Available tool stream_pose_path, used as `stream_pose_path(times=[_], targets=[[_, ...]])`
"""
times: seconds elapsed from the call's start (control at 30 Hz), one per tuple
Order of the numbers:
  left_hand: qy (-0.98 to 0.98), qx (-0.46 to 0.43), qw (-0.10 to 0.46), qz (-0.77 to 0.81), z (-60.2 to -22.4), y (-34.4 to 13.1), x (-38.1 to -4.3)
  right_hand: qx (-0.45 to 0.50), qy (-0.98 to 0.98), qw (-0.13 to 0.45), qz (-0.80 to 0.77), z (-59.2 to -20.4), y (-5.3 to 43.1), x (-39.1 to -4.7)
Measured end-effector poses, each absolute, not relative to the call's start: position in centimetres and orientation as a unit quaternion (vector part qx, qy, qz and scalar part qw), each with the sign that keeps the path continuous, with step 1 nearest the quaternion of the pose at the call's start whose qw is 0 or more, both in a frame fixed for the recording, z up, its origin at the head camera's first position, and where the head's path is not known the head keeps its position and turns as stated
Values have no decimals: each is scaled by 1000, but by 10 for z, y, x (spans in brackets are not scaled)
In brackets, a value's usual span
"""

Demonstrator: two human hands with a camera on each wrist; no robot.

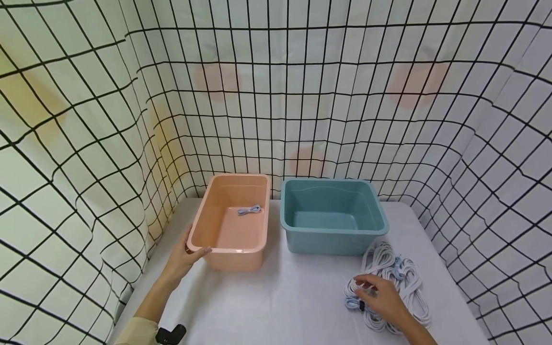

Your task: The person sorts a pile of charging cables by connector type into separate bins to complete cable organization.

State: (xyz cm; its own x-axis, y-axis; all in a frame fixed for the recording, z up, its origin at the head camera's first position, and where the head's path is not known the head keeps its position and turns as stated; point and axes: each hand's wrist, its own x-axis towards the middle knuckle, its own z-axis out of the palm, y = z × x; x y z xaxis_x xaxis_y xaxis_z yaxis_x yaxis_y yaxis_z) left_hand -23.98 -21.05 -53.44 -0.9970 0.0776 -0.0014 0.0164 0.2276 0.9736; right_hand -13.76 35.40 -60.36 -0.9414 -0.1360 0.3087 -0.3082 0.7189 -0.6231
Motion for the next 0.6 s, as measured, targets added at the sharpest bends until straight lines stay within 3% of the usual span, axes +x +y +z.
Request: stream_pose_path(times=[0.13, 0.43, 0.6], targets=[[781, 35, 25, 623, -535, -210, -241, 106, -926, 104, 348, -617, 361, -127], [781, 35, 23, 623, -536, -209, -242, 142, -957, -14, 254, -636, 373, -123], [778, 36, 25, 627, -534, -210, -239, 165, -950, -28, 263, -637, 376, -130]])
